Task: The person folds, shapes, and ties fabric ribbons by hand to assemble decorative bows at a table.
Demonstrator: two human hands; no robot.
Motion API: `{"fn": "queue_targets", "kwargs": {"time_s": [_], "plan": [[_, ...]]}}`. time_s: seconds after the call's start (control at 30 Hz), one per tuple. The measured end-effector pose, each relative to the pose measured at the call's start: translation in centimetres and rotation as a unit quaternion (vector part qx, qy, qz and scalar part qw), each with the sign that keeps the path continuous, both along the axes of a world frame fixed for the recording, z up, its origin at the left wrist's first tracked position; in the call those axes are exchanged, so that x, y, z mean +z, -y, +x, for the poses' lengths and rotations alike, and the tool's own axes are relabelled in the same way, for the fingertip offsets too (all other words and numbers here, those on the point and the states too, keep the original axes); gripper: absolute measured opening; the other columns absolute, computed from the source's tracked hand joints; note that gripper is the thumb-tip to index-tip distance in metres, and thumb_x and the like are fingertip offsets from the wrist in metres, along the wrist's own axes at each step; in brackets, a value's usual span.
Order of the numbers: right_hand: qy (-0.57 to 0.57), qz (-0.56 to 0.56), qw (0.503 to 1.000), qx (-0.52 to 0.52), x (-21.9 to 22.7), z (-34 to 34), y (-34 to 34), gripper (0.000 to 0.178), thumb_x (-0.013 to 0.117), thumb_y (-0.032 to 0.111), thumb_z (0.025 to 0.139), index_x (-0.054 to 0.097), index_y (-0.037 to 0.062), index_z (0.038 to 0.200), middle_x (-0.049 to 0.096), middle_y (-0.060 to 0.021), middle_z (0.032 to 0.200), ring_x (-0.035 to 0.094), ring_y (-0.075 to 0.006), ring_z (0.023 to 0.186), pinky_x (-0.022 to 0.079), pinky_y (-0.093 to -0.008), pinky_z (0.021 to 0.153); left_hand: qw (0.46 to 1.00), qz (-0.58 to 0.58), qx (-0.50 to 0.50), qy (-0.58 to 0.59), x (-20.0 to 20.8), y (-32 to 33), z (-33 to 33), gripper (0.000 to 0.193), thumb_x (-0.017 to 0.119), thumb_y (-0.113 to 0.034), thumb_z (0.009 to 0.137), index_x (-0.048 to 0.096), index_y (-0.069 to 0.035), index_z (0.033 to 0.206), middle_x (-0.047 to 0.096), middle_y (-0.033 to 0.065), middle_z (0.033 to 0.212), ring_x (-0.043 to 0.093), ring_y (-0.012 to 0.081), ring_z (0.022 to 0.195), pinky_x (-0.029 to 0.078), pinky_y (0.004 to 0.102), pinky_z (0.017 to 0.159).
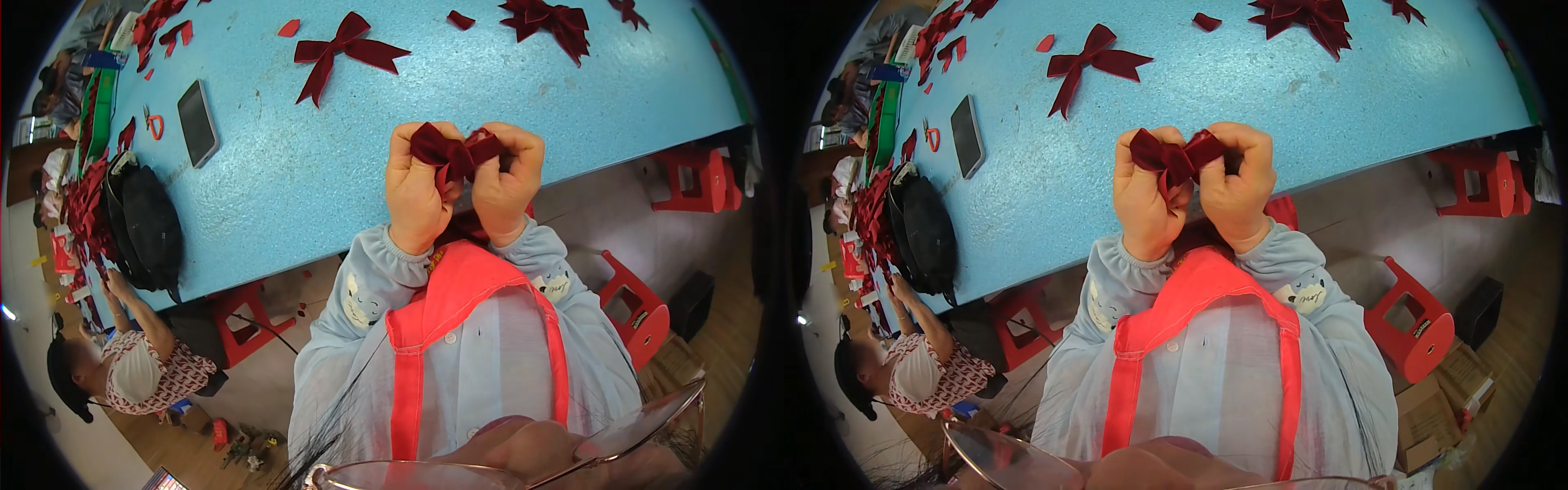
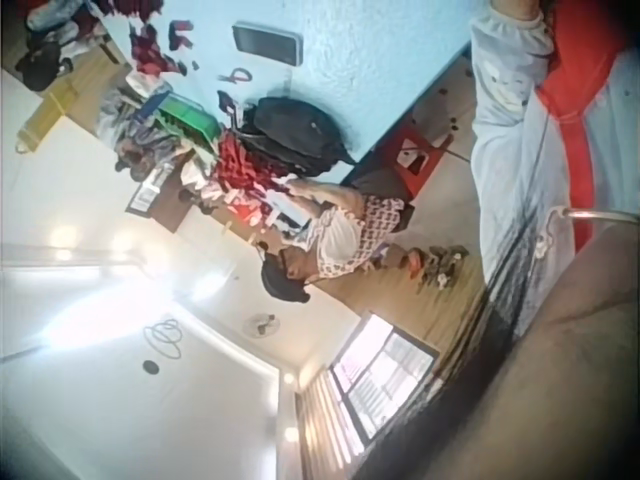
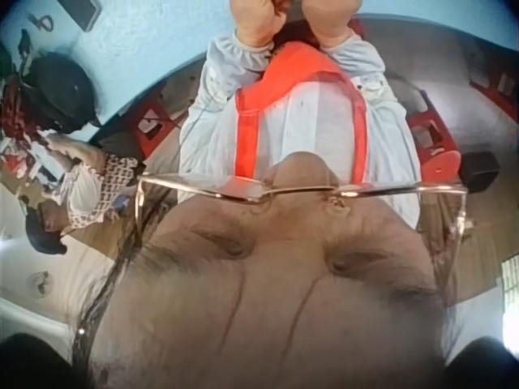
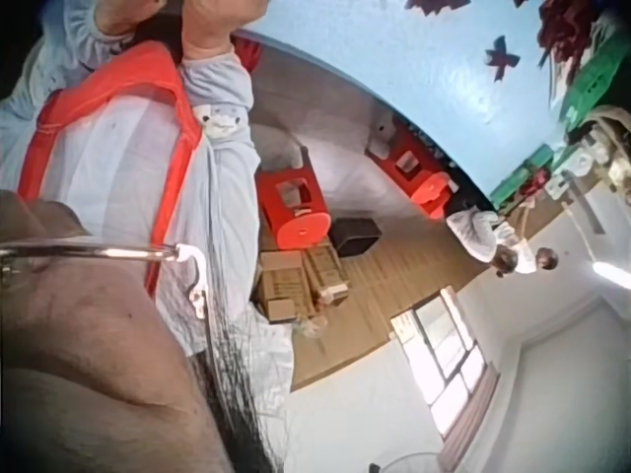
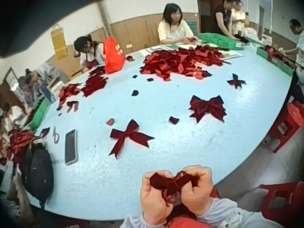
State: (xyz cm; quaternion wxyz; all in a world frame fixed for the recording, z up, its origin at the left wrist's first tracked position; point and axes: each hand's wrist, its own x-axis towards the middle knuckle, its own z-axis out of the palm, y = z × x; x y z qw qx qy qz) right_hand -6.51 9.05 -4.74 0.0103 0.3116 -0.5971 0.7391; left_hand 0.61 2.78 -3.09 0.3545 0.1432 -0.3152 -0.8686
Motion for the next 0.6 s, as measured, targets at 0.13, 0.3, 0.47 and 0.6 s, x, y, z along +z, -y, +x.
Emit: {"fn": "queue_targets", "kwargs": {"time_s": [0.13, 0.3, 0.47, 0.6], "plan": [[0.080, 0.004, 0.982, 0.169, 1.1, -1.1, -0.7, 0.024, 0.058, 0.003, 0.087, 0.049, 0.0004, 0.109, 0.061, -0.0049, 0.088, 0.055, -0.0075, 0.072, 0.045, -0.0204, 0.060, 0.996, 0.012, 0.052, 0.066, 0.0, 0.3, -0.2, 0.008, 0.047, -0.020, 0.096, 0.047, -0.014, 0.101, 0.059, 0.0058, 0.095, 0.042, 0.0038, 0.050, 0.030, 0.0175, 0.037], [0.061, 0.007, 0.991, 0.118, 0.5, -1.1, -0.7, 0.012, 0.054, 0.004, 0.090, 0.058, 0.0027, 0.102, 0.061, -0.0006, 0.082, 0.052, -0.0044, 0.068, 0.043, -0.0188, 0.058, 0.989, -0.041, 0.076, 0.121, -0.1, -0.6, -0.5, 0.008, 0.049, -0.019, 0.095, 0.047, -0.012, 0.098, 0.055, 0.0012, 0.075, 0.040, 0.0031, 0.045, 0.028, 0.0182, 0.035], [0.093, 0.010, 0.990, 0.110, 0.7, -0.9, -0.8, 0.012, 0.054, 0.007, 0.091, 0.057, 0.0029, 0.102, 0.061, -0.0007, 0.081, 0.051, -0.0038, 0.068, 0.042, -0.0187, 0.057, 0.985, -0.021, 0.091, 0.147, 0.5, -1.1, -0.4, 0.009, 0.050, -0.019, 0.095, 0.048, -0.010, 0.095, 0.050, -0.0011, 0.062, 0.037, 0.0033, 0.041, 0.026, 0.0189, 0.034], [0.119, 0.012, 0.990, 0.071, 0.4, -0.6, -1.0, 0.010, 0.053, 0.010, 0.092, 0.056, 0.0023, 0.098, 0.059, -0.0012, 0.077, 0.051, -0.0035, 0.065, 0.041, -0.0187, 0.055, 0.987, 0.023, 0.096, 0.127, 0.8, -1.1, -0.7, 0.006, 0.050, -0.016, 0.094, 0.048, -0.011, 0.095, 0.051, -0.0009, 0.064, 0.039, 0.0035, 0.041, 0.027, 0.0184, 0.034]]}}
